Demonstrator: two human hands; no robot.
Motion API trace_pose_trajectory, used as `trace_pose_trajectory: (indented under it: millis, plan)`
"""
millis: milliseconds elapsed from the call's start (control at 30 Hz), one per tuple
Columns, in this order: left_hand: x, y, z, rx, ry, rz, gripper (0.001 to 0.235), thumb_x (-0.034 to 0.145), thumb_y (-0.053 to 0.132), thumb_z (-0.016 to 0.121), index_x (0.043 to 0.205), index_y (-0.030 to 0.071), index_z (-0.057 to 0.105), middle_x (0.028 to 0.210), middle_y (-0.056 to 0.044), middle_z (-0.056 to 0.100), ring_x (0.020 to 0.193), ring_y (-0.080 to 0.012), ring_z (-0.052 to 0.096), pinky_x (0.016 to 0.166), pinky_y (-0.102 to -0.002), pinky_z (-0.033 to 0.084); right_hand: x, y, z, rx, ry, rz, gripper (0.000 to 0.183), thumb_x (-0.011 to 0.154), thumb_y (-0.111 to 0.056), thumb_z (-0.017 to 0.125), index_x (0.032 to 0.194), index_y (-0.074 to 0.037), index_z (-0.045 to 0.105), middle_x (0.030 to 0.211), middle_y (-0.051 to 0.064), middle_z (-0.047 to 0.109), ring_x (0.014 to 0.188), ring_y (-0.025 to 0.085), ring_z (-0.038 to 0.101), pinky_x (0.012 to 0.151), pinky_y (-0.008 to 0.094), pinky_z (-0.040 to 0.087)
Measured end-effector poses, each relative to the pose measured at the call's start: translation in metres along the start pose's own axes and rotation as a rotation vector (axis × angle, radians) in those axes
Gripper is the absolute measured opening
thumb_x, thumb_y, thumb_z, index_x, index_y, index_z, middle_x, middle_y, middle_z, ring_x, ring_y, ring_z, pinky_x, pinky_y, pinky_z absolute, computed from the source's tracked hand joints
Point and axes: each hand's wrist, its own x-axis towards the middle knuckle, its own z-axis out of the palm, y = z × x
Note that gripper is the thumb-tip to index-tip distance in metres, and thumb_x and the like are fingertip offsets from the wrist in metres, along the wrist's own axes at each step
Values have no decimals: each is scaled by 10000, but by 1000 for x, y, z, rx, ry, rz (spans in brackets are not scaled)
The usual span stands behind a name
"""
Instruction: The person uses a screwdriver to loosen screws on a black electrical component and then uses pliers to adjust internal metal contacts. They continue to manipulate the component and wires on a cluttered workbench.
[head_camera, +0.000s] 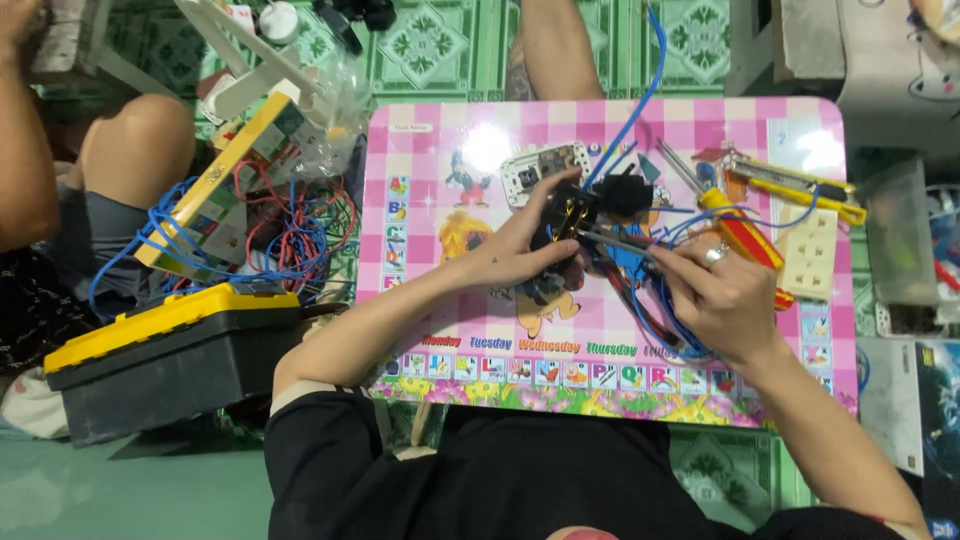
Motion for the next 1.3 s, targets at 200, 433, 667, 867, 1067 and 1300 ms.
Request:
trace_pose_trajectory:
  millis: [200, 433, 667, 867, 1067, 1300]
  plan:
    - [-2, -7, 5, -16, 5, -1, 744, 1022, 132, 654, 1633, 109, 230, 1523, -323, 406, 1386, -490, 474, 1049, -614, 496, -5, -1, -5, 87, -53, 64, 101, 999, -95, 777, 1043, -140, 857, 837, 25, 694, 710, 231, 679, 648, 310, 537]
    - [0, 16, -2, 70, -62, -98, 695, 1086, 313, 577, 1594, 136, 137, 1702, -203, 204, 1511, -356, 432, 1252, -475, 371, 7, -8, -13, 120, -17, -102, 188, 964, 140, 810, 1134, 59, 813, 821, 153, 664, 669, 238, 592, 569, 335, 461]
    - [0, 13, -2, 24, -63, -85, 697, 1083, 291, 595, 1595, 139, 146, 1696, -196, 218, 1550, -346, 356, 1282, -480, 327, 8, -11, -14, 91, 43, -159, 178, 967, 187, 811, 1115, 89, 809, 837, 181, 669, 720, 297, 626, 622, 388, 488]
    - [1, 18, -2, -41, -84, -127, 692, 1078, 299, 594, 1586, 133, 155, 1572, -197, 359, 1431, -292, 419, 1251, -455, 332, 9, -11, -14, 45, 130, -272, 232, 948, 246, 760, 1117, 90, 789, 850, 196, 675, 706, 335, 628, 601, 438, 516]
    - [1, -8, 0, -204, -86, -208, 699, 1044, 394, 590, 1582, 153, 215, 1681, -185, 213, 1536, -348, 269, 1263, -560, 249, 24, -17, -21, -89, 253, -411, 51, 963, 90, 820, 912, 85, 822, 855, 189, 695, 701, 314, 636, 556, 427, 549]
    - [7, -10, -11, -896, 13, -340, 648, 1034, 384, 568, 1559, 269, 207, 1297, -299, 560, 912, -409, 723, 797, -553, 672, 19, -1, -20, -127, 260, -308, 96, 1024, 137, 790, 1090, 68, 806, 951, 201, 742, 697, 320, 666, 569, 406, 487]
